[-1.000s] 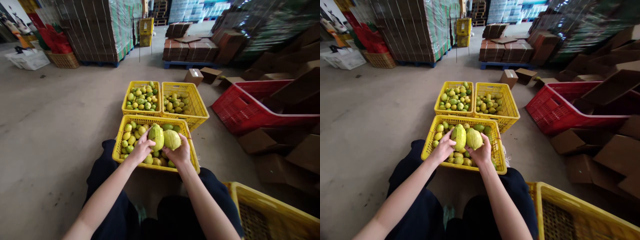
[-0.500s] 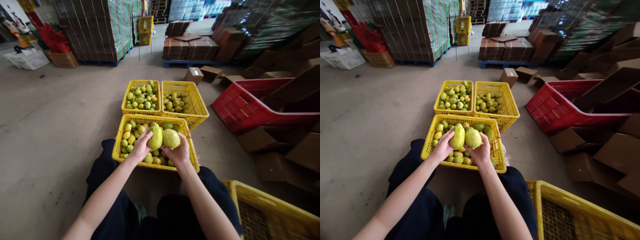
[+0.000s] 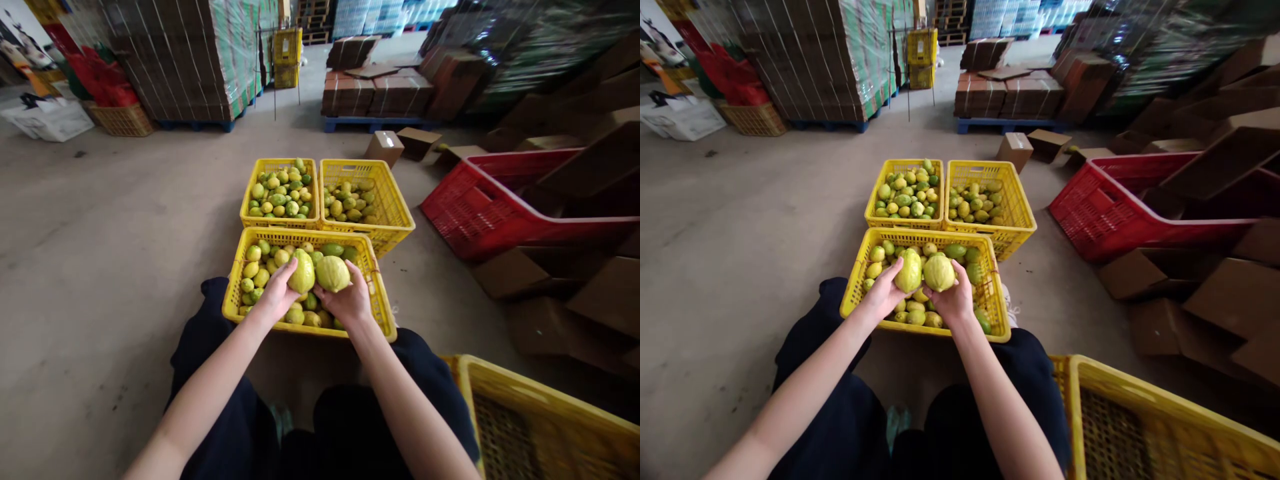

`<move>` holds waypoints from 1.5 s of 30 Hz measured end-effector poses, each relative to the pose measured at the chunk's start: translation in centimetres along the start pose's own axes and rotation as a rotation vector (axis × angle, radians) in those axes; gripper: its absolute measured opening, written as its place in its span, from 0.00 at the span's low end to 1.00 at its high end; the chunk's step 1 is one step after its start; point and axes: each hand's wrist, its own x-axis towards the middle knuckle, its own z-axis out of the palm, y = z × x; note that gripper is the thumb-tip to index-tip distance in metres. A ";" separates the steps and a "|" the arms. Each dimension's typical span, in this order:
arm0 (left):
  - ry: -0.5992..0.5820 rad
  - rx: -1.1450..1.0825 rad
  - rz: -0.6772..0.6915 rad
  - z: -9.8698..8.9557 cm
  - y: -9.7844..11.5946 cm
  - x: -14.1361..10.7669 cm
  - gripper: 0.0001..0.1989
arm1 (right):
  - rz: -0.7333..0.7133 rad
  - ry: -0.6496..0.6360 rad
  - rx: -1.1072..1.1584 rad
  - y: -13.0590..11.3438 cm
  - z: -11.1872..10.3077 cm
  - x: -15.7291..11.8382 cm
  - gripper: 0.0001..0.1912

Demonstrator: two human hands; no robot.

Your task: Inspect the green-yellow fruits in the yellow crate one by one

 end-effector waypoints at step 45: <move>0.035 -0.054 -0.051 0.2 0.2 0.1 0.10 | 0.114 0.102 -0.093 -0.3 -0.3 0.5 0.13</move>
